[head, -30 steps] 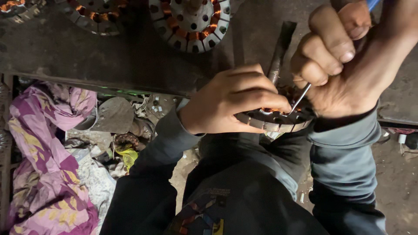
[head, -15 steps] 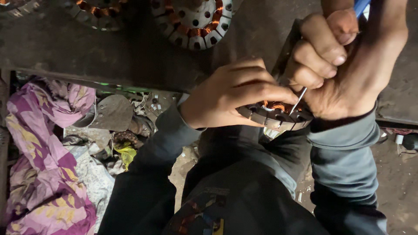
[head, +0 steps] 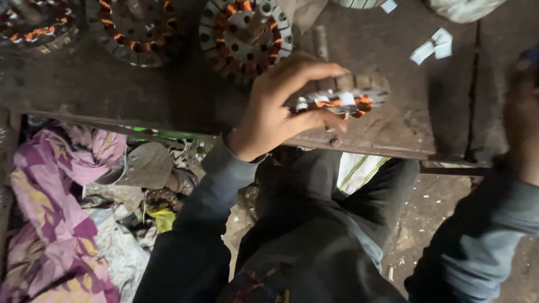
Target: The person inserts small white insulating pieces into the slots of a circular stator core with copper windings. They use a screwdriver to push the pieces into place and adjust the windings, repeating the process for multiple slots.
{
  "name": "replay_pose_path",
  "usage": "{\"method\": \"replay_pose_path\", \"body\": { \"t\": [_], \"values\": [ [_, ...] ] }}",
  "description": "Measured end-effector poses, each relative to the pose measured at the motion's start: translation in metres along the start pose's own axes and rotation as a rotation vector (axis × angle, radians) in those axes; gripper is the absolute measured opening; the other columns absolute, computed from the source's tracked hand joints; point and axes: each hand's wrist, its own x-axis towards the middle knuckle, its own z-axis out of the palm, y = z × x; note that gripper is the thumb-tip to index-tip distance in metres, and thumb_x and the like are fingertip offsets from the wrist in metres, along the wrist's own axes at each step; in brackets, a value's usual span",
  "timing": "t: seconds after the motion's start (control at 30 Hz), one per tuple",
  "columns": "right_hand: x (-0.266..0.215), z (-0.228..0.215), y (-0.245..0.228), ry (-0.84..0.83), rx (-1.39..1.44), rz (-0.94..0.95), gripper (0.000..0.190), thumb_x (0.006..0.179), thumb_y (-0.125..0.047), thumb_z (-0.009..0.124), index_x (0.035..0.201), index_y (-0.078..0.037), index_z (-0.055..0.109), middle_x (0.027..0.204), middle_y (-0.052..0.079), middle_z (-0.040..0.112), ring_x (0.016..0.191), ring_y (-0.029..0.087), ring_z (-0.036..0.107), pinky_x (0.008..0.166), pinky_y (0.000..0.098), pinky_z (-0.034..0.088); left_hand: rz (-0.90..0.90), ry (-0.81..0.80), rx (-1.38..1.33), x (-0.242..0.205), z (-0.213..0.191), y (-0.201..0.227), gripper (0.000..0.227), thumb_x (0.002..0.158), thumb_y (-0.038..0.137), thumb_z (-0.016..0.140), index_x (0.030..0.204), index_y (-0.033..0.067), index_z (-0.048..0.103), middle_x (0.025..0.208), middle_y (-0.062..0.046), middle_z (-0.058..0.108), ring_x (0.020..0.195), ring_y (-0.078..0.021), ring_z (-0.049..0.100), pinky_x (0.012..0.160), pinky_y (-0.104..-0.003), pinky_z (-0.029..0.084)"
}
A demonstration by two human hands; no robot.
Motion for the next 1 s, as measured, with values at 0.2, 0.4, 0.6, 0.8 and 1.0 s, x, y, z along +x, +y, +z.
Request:
{"method": "replay_pose_path", "body": {
  "t": [0.2,0.4,0.6,0.8,1.0],
  "values": [
    [0.004,-0.013,-0.053,0.087,-0.118,-0.103,0.033,0.106,0.002,0.075,0.135,0.003,0.057,0.120,0.016,0.065,0.098,0.030,0.067,0.081,0.0381,0.056,-0.175,0.067,-0.007,0.003,-0.004,0.017,0.059,0.089,0.013,0.094,0.135,0.0075,0.058,0.121,-0.005,0.068,0.109,-0.0149,0.071,0.096,-0.027,0.060],
    [0.013,-0.055,-0.185,0.071,0.175,-0.426,0.024,0.092,0.010,0.072,0.114,0.002,0.067,0.113,0.018,0.066,0.098,0.031,0.067,0.083,0.0382,0.057,-0.180,0.088,0.057,0.009,-0.004,0.021,0.060,0.092,0.015,0.093,0.139,0.0087,0.057,0.123,-0.006,0.068,0.112,-0.0170,0.071,0.099,-0.029,0.059],
    [0.042,-0.072,-0.251,0.009,0.260,-0.642,0.027,0.079,0.011,0.073,0.105,0.007,0.070,0.102,0.021,0.068,0.086,0.035,0.065,0.075,0.0417,0.054,-0.121,-0.006,0.133,0.016,0.000,0.024,0.057,0.095,0.014,0.088,0.140,0.0074,0.055,0.128,-0.009,0.064,0.119,-0.0221,0.067,0.104,-0.031,0.054],
    [0.043,-0.069,-0.242,0.020,0.076,-0.774,0.046,0.066,0.007,0.074,0.111,0.011,0.067,0.103,0.023,0.068,0.084,0.037,0.064,0.072,0.0427,0.055,-0.190,-0.008,0.092,0.022,0.004,0.031,0.046,0.097,0.005,0.080,0.136,0.0056,0.055,0.126,-0.010,0.065,0.120,-0.0236,0.068,0.103,-0.031,0.055],
    [0.022,-0.021,-0.228,0.222,0.443,-0.469,0.028,0.090,0.011,0.077,0.114,0.005,0.063,0.109,0.018,0.068,0.095,0.033,0.068,0.082,0.0406,0.056,-0.217,0.052,0.046,0.027,0.008,0.032,0.047,0.099,0.007,0.082,0.138,0.0064,0.055,0.123,-0.011,0.067,0.112,-0.0217,0.071,0.097,-0.031,0.056]
  ]
}}
